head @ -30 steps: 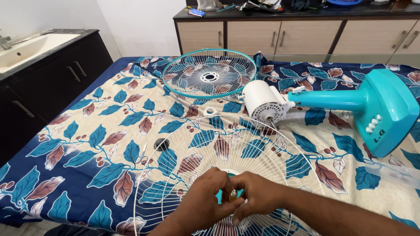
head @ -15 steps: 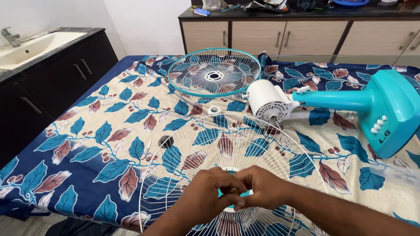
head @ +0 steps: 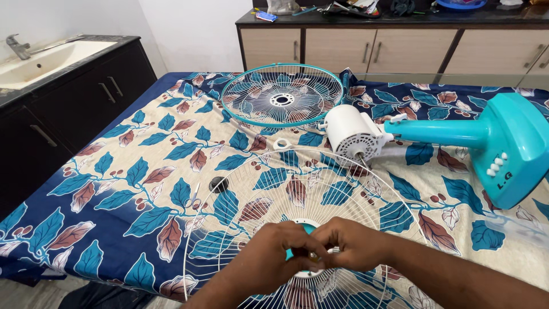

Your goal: The person disassembles a teal LG table fan on a floral tablecloth. They remove the front grille, unscrew and remove the fan blades, detach the rear grille, and use a screwdriver to loosen screws on the motor housing. The fan parts are laid out on the table.

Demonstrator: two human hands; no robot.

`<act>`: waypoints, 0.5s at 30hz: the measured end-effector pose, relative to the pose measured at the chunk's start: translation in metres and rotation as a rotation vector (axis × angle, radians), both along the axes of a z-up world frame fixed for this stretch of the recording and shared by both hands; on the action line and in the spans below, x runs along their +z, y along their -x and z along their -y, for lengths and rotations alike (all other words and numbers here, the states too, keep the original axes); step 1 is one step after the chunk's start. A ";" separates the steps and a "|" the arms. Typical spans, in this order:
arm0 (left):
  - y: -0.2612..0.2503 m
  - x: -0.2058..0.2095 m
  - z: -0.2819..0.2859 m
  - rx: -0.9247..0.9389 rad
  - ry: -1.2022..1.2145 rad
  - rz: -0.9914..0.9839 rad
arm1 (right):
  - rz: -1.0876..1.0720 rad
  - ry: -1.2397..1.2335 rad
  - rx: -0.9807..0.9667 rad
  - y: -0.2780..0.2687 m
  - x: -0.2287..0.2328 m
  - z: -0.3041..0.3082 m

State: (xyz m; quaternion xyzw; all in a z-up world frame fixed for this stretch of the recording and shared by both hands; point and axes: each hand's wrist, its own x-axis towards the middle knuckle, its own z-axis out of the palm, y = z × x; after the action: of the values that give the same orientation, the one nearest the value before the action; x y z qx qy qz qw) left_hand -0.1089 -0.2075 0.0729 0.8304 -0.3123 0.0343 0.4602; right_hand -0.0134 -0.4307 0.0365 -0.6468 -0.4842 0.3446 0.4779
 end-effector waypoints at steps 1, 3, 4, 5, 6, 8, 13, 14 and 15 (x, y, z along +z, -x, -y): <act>0.000 0.000 0.003 0.037 -0.007 -0.055 | 0.045 -0.027 0.022 0.000 0.004 0.002; -0.002 0.001 0.010 0.126 0.000 -0.163 | 0.067 -0.022 -0.026 0.003 0.007 -0.002; -0.002 0.002 0.014 0.177 0.014 -0.217 | 0.044 0.010 -0.096 0.006 0.006 -0.006; -0.002 0.003 0.017 0.229 0.028 -0.272 | 0.019 0.043 -0.165 0.009 0.005 -0.007; -0.001 0.005 0.017 0.220 0.006 -0.264 | -0.004 0.067 -0.219 0.011 0.003 -0.008; 0.000 0.009 0.017 0.199 -0.041 -0.242 | -0.046 0.113 -0.330 0.011 -0.002 -0.010; -0.002 0.011 0.002 -0.064 0.082 0.177 | -0.039 0.074 -0.185 0.003 -0.005 0.001; -0.003 0.010 0.001 -0.072 0.052 0.223 | -0.039 0.079 -0.141 0.002 -0.004 0.003; -0.003 0.009 0.002 -0.011 0.043 0.120 | -0.045 0.056 -0.141 0.001 -0.004 0.003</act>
State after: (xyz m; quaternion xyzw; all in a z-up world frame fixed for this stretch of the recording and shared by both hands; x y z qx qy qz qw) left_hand -0.1059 -0.2093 0.0816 0.8150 -0.3433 0.0883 0.4584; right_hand -0.0144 -0.4336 0.0326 -0.6846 -0.4168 0.3379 0.4934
